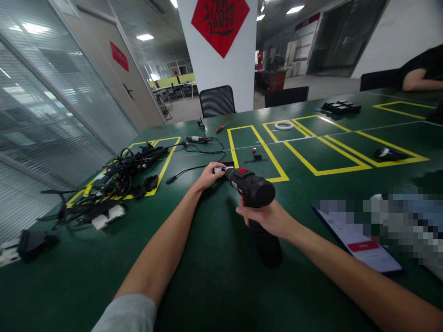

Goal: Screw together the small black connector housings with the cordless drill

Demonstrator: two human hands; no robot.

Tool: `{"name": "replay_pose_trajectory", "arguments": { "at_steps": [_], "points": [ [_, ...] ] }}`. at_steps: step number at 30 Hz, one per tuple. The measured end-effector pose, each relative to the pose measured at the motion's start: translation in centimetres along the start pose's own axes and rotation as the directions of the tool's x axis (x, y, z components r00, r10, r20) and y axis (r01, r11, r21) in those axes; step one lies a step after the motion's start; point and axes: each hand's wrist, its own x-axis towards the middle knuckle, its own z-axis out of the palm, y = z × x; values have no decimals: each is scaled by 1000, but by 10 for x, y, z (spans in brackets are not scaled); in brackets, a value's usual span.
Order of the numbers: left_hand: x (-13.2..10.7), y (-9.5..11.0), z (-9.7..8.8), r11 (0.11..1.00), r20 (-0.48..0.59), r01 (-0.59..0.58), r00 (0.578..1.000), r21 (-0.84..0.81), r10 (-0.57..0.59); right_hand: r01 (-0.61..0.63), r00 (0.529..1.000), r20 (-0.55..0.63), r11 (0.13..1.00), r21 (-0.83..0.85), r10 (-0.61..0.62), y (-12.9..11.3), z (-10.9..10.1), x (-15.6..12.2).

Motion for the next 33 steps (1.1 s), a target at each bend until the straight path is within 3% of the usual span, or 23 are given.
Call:
{"name": "replay_pose_trajectory", "arguments": {
  "at_steps": [23,33],
  "points": [
    [2,3,1,1000,-15,18,1000,0,-17,14,1000,-16,999,-36,-15,-3,1,0],
    [2,4,1,1000,-20,0,1000,7,0,7,997,-81,997,-78,-13,0,2,2]
  ]
}}
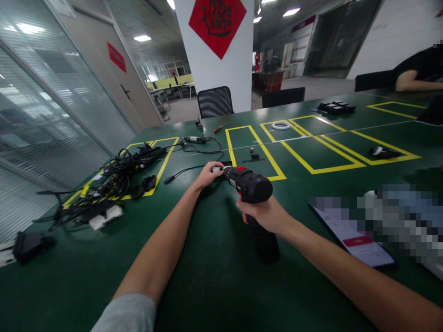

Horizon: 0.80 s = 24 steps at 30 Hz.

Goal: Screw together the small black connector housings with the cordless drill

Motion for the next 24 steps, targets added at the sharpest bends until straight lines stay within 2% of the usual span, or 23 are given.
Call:
{"name": "replay_pose_trajectory", "arguments": {
  "at_steps": [24],
  "points": [
    [3,-2,-3,1000,24,7,1000,12,-8,-22,999,44,998,60,19,-4,-3,-2]
  ]
}}
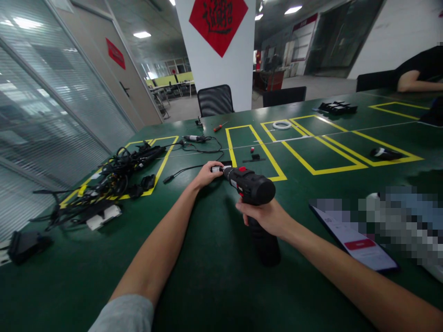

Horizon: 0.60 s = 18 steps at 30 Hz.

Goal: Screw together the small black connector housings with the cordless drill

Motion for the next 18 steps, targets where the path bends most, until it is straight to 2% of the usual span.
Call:
{"name": "replay_pose_trajectory", "arguments": {
  "at_steps": [18],
  "points": [
    [-1,3,-2,999,-7,7,1000,-37,-7,-45,999,-21,998,-52,44,-5,1,-3]
  ]
}}
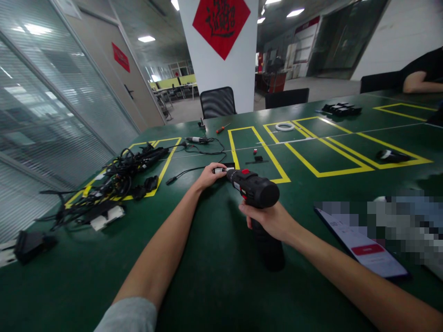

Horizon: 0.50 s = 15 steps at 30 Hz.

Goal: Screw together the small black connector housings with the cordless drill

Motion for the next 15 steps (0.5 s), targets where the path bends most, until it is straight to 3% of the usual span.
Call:
{"name": "replay_pose_trajectory", "arguments": {
  "at_steps": [11,15],
  "points": [
    [-1,1,0,999,-33,-3,999,-43,1,4,1000,-19,992,-124,-7,0,2,0],
    [0,0,0,998,-38,-26,999,-56,24,6,999,-45,995,-95,-10,2,3,0]
  ]
}}
